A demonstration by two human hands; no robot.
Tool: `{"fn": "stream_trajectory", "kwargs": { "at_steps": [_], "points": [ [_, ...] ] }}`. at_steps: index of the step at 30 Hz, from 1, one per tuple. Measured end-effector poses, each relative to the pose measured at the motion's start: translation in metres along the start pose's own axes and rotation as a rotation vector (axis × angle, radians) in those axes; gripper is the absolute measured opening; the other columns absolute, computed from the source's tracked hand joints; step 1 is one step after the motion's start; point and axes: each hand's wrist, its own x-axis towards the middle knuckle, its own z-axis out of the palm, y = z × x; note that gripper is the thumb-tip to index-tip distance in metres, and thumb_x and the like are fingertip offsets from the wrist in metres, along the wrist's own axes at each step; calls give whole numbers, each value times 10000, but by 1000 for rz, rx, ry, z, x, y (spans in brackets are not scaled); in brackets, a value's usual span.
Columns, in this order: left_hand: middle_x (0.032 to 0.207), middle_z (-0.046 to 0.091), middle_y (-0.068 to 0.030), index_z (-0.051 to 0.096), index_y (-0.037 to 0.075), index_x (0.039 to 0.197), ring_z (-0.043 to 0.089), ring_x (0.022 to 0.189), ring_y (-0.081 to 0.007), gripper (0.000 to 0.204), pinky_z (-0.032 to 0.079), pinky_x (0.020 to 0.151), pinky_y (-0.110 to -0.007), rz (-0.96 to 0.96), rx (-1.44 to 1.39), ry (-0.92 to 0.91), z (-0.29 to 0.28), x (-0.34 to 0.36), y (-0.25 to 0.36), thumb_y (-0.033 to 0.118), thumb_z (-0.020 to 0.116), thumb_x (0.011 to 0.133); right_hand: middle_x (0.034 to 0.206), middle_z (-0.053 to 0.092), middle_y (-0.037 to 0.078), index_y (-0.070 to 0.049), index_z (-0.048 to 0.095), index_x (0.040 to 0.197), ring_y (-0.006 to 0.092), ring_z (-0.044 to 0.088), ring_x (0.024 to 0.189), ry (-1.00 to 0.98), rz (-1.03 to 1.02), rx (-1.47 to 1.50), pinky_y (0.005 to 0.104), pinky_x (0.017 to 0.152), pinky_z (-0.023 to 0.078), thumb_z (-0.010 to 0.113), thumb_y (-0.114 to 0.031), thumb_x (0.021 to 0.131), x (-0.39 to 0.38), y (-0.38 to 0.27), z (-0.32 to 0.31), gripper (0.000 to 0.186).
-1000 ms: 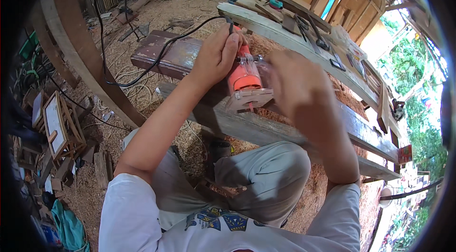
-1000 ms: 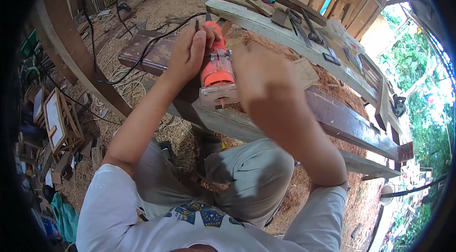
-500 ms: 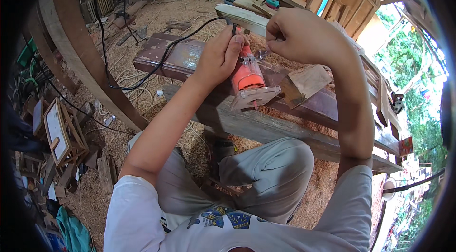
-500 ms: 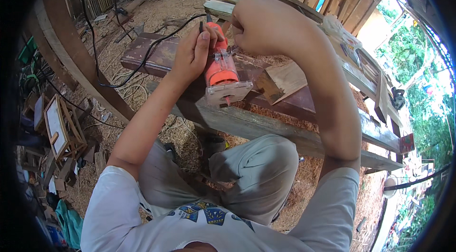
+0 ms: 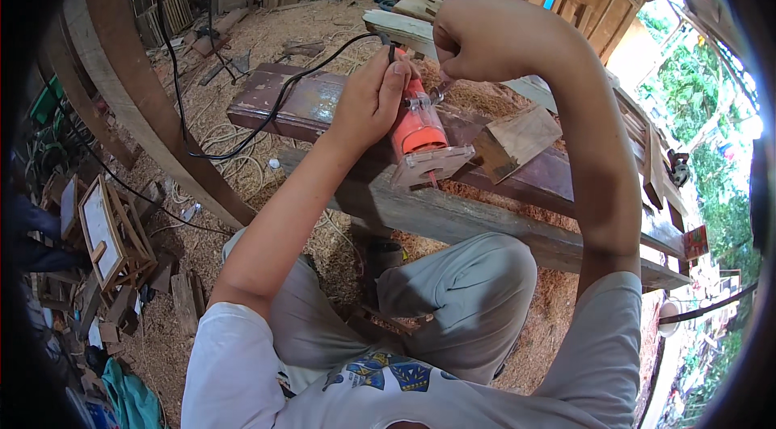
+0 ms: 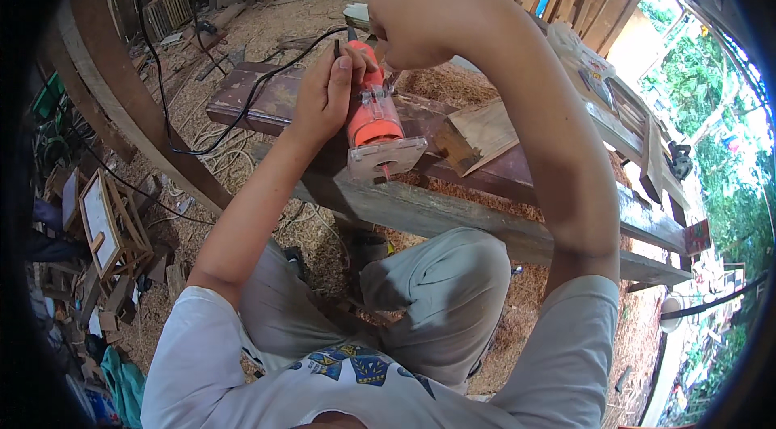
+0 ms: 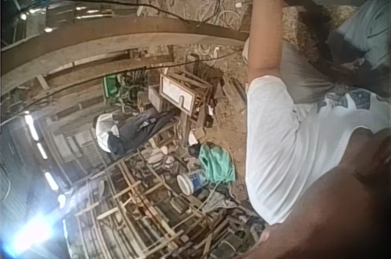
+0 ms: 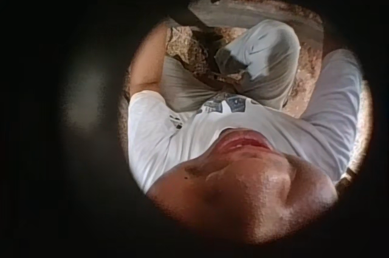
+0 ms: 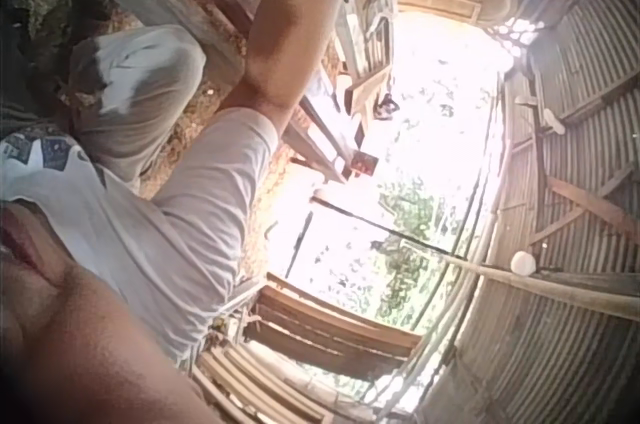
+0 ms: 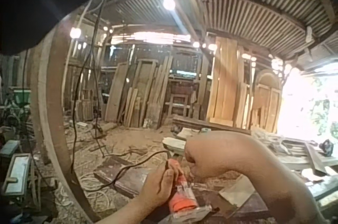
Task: The person uses a wrench to adjust the collet of a wood router while holding the device by hand. They also handle a small bolt and a block of wood.
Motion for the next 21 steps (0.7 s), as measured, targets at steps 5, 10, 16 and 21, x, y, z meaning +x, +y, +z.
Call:
{"fn": "stream_trajectory", "kwargs": {
  "at_steps": [5, 10, 16, 21],
  "points": [
    [833, 543, -75, 533, 14, 944, 651, 853, -224, 325, 501, 772, -349, -18, -15, 10, 0, 0, 2, 206, 397, 1168, 718, 678, 185, 14, 716, 794, 334, 678, 684, -6, 22, 4, 438, 663, 541, 708, -154, 810, 3, -4, 1, 169],
    [831, 542, -74, 536, 9, 957, 650, 854, -225, 306, 503, 773, -350, -10, -2, 8, 0, 0, 1, 186, 395, 1164, 739, 690, 182, 0, 731, 819, 345, 686, 712, -33, 31, -3, 447, 685, 545, 714, -170, 809, 6, -3, 1, 171],
    [835, 566, -82, 551, 3, 974, 645, 827, -219, 294, 501, 753, -357, 20, -4, 28, 2, 1, 1, 172, 394, 1157, 764, 701, 193, -7, 745, 829, 365, 697, 734, -104, -17, -148, 466, 677, 539, 719, -187, 817, 20, -15, 1, 182],
    [889, 680, -178, 630, -14, 1047, 695, 788, -362, 254, 535, 738, -421, -18, 103, 44, -2, -2, 7, 179, 479, 1117, 942, 781, 201, -24, 810, 934, 359, 768, 887, -92, -42, -142, 473, 751, 605, 698, -185, 905, 6, -25, 2, 198]
  ]
}}
